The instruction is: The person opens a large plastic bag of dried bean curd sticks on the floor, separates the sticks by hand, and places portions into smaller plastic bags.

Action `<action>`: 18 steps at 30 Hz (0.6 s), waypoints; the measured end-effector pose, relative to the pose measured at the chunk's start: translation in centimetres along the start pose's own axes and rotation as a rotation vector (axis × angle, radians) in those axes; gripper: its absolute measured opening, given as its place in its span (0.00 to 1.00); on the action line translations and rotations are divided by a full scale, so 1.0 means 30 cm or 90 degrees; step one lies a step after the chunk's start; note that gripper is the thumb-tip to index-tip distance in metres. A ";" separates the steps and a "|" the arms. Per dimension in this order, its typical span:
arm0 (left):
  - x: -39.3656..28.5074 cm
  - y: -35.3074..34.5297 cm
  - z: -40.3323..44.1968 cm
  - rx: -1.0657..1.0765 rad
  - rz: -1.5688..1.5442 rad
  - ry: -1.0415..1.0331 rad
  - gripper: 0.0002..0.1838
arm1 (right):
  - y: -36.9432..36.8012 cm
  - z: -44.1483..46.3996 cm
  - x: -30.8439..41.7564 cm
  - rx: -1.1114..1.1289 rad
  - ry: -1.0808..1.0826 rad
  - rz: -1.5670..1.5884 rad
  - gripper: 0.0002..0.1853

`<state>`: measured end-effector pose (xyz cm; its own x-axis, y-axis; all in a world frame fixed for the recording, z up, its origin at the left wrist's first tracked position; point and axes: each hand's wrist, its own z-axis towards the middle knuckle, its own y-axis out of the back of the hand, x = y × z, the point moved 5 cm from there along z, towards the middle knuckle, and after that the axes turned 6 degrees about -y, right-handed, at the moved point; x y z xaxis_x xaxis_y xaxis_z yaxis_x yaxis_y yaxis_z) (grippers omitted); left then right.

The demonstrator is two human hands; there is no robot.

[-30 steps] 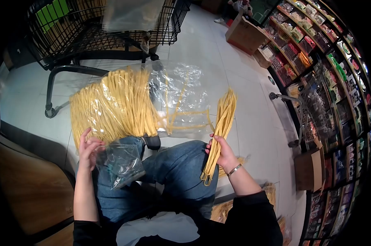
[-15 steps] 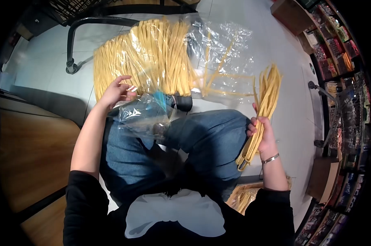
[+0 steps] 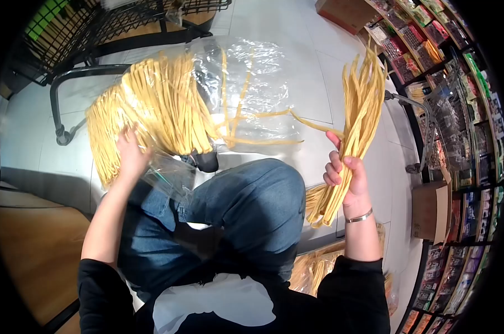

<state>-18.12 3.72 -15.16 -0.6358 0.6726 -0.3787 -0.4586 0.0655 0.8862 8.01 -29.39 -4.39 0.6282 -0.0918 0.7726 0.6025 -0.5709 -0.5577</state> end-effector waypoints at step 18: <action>-0.985 -0.095 0.159 -0.141 -0.130 -0.571 0.25 | -0.125 0.024 0.287 -0.014 -0.027 -0.135 0.25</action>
<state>4.94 -12.83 -5.22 0.1421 0.9854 -0.0937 -0.6743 0.1657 0.7197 11.51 -27.46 4.15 0.5083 0.0667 0.8586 0.7129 -0.5919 -0.3761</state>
